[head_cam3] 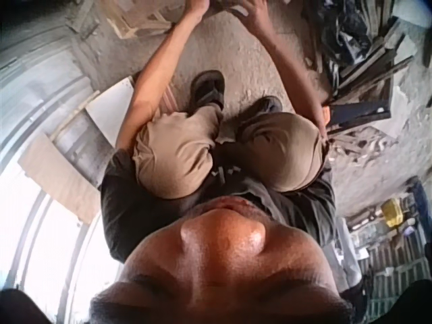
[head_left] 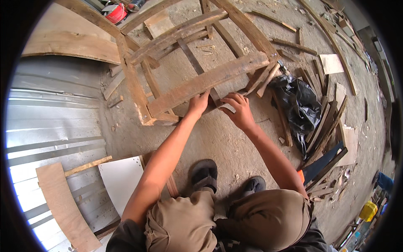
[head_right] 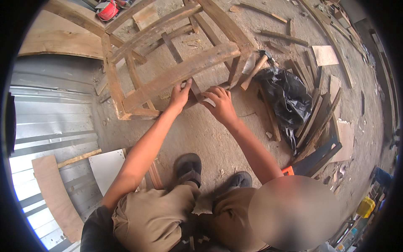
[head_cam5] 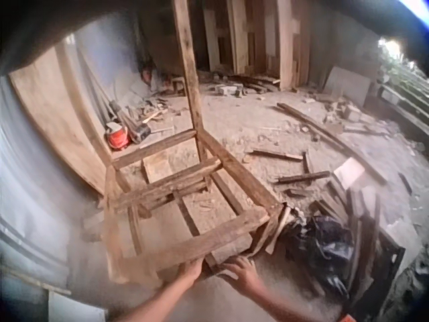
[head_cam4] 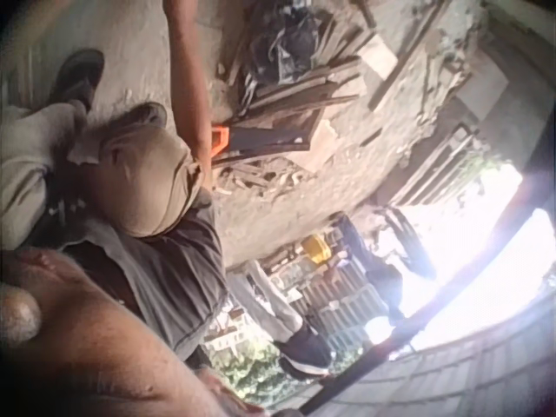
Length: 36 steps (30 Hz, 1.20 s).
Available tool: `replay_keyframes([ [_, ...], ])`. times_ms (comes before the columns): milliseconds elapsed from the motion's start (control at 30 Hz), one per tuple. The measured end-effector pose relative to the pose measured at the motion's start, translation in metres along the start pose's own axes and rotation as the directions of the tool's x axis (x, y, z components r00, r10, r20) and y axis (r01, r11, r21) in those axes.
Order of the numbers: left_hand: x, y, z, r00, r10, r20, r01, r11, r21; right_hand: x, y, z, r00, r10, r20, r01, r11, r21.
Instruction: The person assembles a wooden chair frame by fitting a wooden slat into the seat structure, sawing a piece of wood to size, and hammering nails to secure the slat. The person uses a hand saw and hammer to complete the assembly.
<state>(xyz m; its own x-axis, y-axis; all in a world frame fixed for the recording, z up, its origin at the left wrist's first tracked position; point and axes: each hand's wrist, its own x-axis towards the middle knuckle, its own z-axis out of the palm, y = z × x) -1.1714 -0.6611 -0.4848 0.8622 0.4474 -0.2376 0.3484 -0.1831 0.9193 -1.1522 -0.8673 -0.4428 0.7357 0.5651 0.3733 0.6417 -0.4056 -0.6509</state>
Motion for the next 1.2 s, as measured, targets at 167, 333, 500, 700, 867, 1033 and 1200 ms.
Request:
replay_keyframes([
  [167,-0.005,0.004,-0.001,0.994,0.058,0.097,-0.056,0.998,-0.024,-0.002,-0.008,0.009,0.999,-0.038,-0.034,0.033,0.992,-0.123],
  [333,-0.012,0.017,0.0,0.995,0.065,0.079,-0.066,0.998,0.006,-0.003,-0.012,0.012,0.996,-0.022,-0.09,0.008,0.987,-0.161],
  [500,-0.007,0.004,-0.002,0.985,0.159,0.067,-0.158,0.987,-0.029,-0.004,-0.014,0.022,0.995,0.023,-0.096,-0.036,0.991,-0.132],
  [700,-0.013,0.007,0.0,0.996,0.079,0.028,-0.08,0.997,0.023,-0.005,-0.013,0.021,0.988,0.013,-0.151,-0.032,0.992,-0.121],
  [867,-0.007,0.011,-0.003,0.986,0.017,0.166,0.008,0.989,-0.147,-0.008,-0.009,0.024,0.991,-0.006,-0.136,-0.014,0.989,-0.147],
  [1033,-0.004,0.014,-0.005,0.991,0.063,0.119,-0.041,0.983,-0.178,-0.008,-0.013,0.023,0.99,-0.02,-0.14,-0.01,0.977,-0.211],
  [1200,-0.003,0.015,0.002,0.99,0.049,0.129,-0.038,0.996,-0.082,-0.014,-0.008,0.003,1.0,0.001,-0.001,-0.001,0.985,-0.173],
])
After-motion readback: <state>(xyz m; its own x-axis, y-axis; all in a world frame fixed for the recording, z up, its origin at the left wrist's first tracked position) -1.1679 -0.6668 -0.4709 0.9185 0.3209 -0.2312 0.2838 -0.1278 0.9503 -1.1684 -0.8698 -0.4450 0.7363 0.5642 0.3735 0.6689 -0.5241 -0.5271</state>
